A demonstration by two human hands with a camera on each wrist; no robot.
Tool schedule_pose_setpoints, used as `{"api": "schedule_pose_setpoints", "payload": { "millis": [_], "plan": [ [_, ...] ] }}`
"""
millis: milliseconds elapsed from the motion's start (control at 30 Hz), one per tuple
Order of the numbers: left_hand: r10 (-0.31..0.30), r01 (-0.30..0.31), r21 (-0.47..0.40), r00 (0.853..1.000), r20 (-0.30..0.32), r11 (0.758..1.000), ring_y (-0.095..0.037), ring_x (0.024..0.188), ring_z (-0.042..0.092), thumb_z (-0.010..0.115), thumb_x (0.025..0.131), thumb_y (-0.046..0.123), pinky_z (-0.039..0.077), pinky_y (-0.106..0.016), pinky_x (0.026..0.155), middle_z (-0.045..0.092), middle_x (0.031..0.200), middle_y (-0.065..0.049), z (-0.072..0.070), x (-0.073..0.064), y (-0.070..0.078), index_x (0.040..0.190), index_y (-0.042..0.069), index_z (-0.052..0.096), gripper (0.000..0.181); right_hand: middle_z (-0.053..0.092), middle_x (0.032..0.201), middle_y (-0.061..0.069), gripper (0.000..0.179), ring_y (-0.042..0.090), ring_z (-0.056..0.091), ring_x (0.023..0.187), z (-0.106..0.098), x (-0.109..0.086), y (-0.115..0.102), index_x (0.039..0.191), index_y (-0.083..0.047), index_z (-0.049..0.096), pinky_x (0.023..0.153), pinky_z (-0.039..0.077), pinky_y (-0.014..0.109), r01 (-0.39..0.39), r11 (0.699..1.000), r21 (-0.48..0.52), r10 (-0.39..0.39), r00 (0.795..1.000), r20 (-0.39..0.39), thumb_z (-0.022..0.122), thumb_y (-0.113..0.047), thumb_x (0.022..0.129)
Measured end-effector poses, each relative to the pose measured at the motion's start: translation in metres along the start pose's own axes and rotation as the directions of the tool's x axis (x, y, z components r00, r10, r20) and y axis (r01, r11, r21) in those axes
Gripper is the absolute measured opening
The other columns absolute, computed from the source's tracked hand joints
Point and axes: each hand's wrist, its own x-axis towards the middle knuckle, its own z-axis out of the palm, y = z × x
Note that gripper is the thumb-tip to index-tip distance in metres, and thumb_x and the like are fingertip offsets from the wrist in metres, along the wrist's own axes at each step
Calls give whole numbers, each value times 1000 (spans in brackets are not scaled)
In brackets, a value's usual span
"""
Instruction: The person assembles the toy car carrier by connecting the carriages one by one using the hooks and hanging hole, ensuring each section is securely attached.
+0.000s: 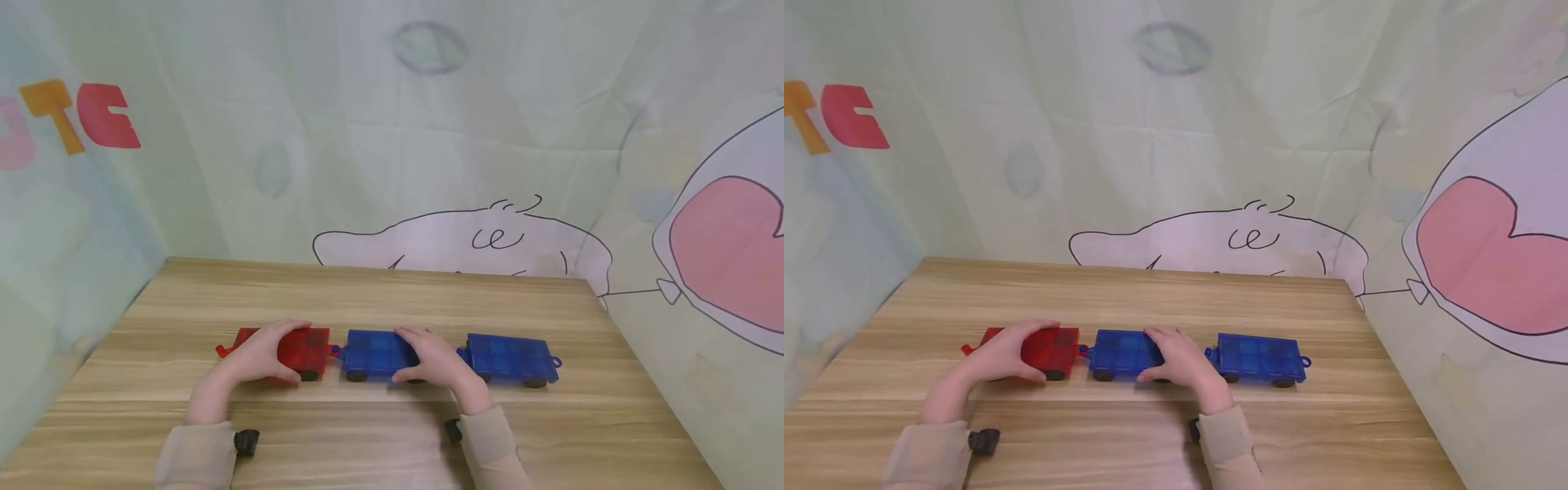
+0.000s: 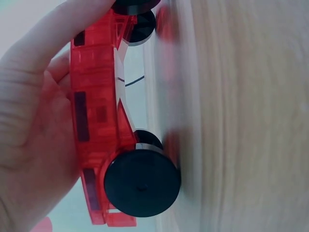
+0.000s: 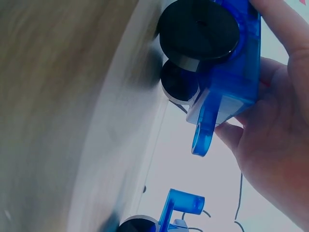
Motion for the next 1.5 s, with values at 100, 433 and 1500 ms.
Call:
{"api": "schedule_pose_setpoints", "payload": {
  "millis": [100, 433, 1500],
  "plan": [
    [7, -7, 7, 1000, 0, 1000, -43, 127, 47, 90, 65, 26, 42, -61, 102, 52, 139, -23, 0, 1, -1, 139, 0, 48, 89, 44, 150, 15, 87, 32, 38, 142, 1, 0, 0, 147, -3, 42, 121, 19, 54, 1, 1000, -2, -1, 1000, -4, 80, -41, 79],
    [1, -1, 20, 1000, 9, 1000, -45, 128, 44, 90, 65, 22, 42, -62, 102, 50, 140, -24, -2, 0, 3, 140, -1, 46, 89, 43, 151, 16, 88, 32, 38, 142, 3, 3, 1, 147, -3, 41, 120, 20, 55, 6, 1000, -23, -6, 1000, -9, 80, -41, 79],
    [18, 1, 84, 972, -233, 996, -48, 140, 31, 78, 80, 36, 11, -69, 115, 47, 145, -24, 17, 15, 42, 144, 1, 42, 82, 50, 144, 20, 74, 42, 43, 136, -55, -61, 63, 142, -1, 47, 109, 38, 58, -88, 990, 110, 115, 957, -265, 79, -30, 82]
  ]
}}
